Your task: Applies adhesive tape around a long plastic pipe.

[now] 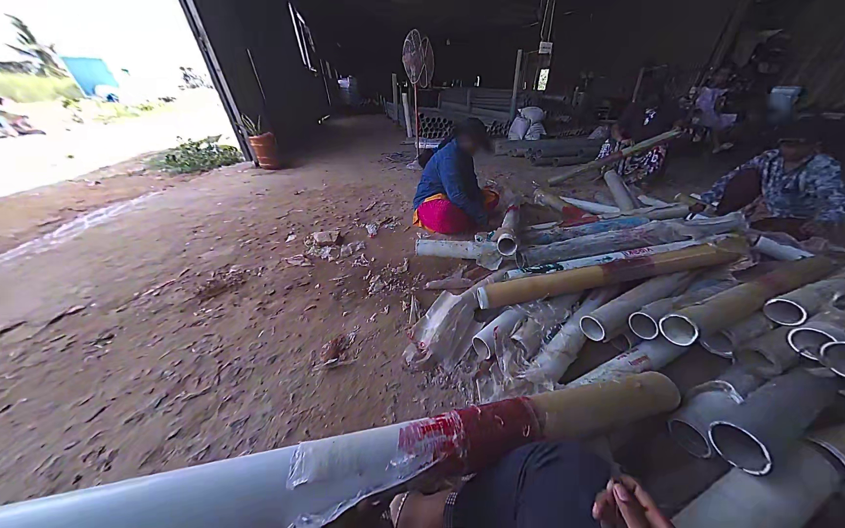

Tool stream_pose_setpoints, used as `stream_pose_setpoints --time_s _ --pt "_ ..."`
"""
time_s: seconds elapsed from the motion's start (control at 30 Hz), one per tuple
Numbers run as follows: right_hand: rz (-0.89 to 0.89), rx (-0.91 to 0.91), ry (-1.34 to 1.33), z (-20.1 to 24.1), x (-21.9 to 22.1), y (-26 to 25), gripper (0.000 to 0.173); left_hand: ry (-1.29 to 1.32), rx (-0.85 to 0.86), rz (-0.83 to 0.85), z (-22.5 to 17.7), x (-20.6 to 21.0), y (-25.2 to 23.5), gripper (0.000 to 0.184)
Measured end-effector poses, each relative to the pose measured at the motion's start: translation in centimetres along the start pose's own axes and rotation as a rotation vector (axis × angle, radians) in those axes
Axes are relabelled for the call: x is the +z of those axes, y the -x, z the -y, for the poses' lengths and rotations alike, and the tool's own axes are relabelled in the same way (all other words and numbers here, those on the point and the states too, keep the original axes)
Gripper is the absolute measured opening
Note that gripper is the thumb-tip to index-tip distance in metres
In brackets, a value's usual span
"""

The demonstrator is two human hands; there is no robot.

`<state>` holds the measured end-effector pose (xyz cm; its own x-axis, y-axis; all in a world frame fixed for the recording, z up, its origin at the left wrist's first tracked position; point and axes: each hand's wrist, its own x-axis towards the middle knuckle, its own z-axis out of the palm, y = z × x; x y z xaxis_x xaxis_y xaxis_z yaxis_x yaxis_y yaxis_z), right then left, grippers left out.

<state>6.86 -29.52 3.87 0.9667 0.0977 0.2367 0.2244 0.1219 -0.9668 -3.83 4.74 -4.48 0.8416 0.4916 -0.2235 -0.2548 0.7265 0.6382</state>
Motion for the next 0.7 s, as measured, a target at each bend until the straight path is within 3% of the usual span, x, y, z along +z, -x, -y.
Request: stream_pose_setpoints --time_s 0.1,0.2,0.33,0.4,0.5,0.63,0.67,0.7 --pt "-0.190 -0.027 -0.029 4.0 -1.2 0.5 0.025 -0.103 0.000 0.087 -2.1 2.3 0.3 0.026" --pt "-0.283 -0.168 -0.028 7.6 -1.8 -0.2 0.029 -0.118 0.047 0.134 -3.5 5.7 -1.0 0.030" --pt "-0.248 -0.326 -0.017 8.6 -1.7 -0.7 0.030 -0.225 0.100 0.325 -6.4 9.7 -3.6 0.065" --pt "-0.253 -0.321 -0.033 7.5 -1.0 -0.7 0.029 -0.292 0.112 0.418 -7.7 11.3 -4.8 0.069" --pt "-0.262 -0.241 -0.115 4.9 0.8 -0.6 0.029 -0.390 0.119 0.543 -8.7 11.5 -4.9 0.051" --pt "-0.214 -0.215 -0.131 1.8 2.8 -0.8 0.023 -0.490 0.084 0.560 -8.4 10.6 -2.4 0.048" --pt "-0.201 -0.224 -0.123 1.3 3.2 -0.8 0.022 -0.464 0.035 0.516 -8.0 9.0 -1.8 0.034" --pt "-0.179 -0.234 -0.111 0.9 3.5 -0.9 0.020 -0.463 -0.015 0.320 -7.2 8.6 -0.5 0.010"
